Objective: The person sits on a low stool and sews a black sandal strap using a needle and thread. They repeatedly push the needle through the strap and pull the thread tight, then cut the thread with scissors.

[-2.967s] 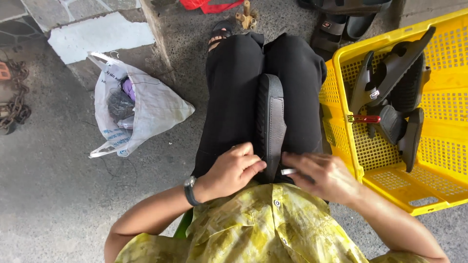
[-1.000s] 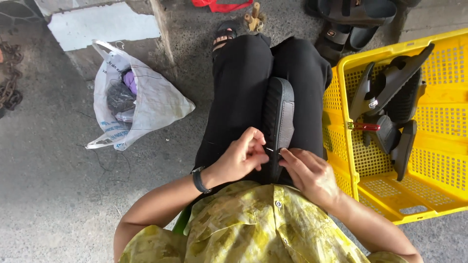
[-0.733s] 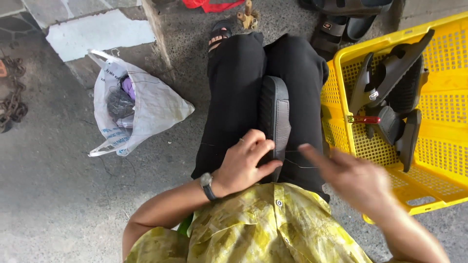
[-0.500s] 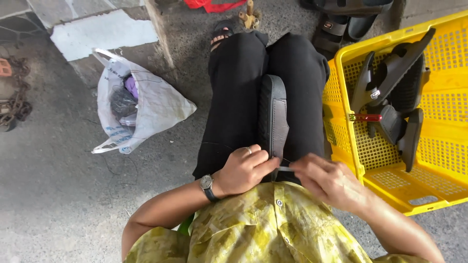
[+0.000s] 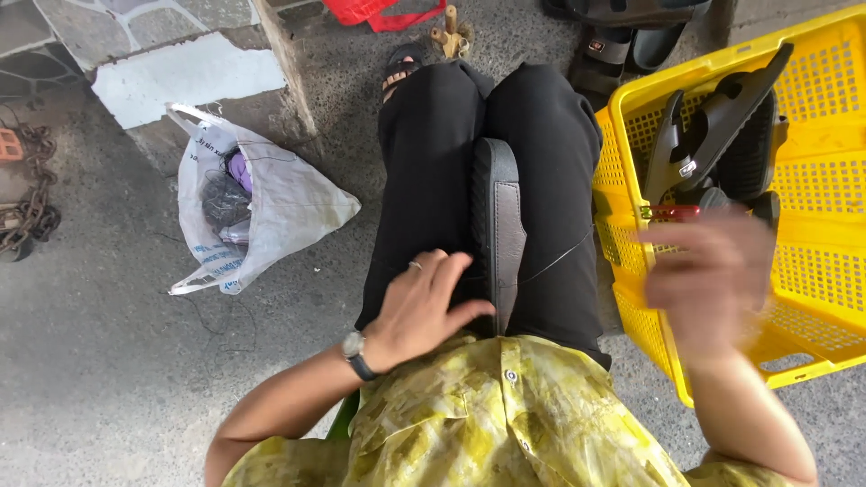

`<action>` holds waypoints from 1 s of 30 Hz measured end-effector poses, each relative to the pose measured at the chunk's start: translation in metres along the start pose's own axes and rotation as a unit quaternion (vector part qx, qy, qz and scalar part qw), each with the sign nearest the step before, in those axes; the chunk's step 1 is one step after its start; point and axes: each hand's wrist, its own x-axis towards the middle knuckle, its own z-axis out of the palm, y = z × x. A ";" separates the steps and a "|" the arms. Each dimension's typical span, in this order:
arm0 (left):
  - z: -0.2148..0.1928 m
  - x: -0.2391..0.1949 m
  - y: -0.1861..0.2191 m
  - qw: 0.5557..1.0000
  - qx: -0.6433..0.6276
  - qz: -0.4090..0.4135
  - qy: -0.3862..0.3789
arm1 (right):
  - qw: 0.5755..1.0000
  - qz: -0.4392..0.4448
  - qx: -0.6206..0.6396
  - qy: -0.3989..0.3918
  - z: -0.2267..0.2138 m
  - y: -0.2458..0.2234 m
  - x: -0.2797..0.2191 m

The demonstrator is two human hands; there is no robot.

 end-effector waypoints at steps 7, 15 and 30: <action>-0.032 0.026 0.000 0.905 -0.416 -0.057 -0.065 | 0.838 -0.009 -0.457 -0.297 0.040 0.040 -0.013; -0.016 0.095 -0.028 0.795 -0.574 -0.181 0.067 | 0.896 0.080 -0.363 -0.243 0.057 0.049 0.007; -0.025 0.032 -0.005 0.992 -0.113 0.057 0.006 | 0.666 -0.203 -0.643 -0.319 0.064 0.023 0.013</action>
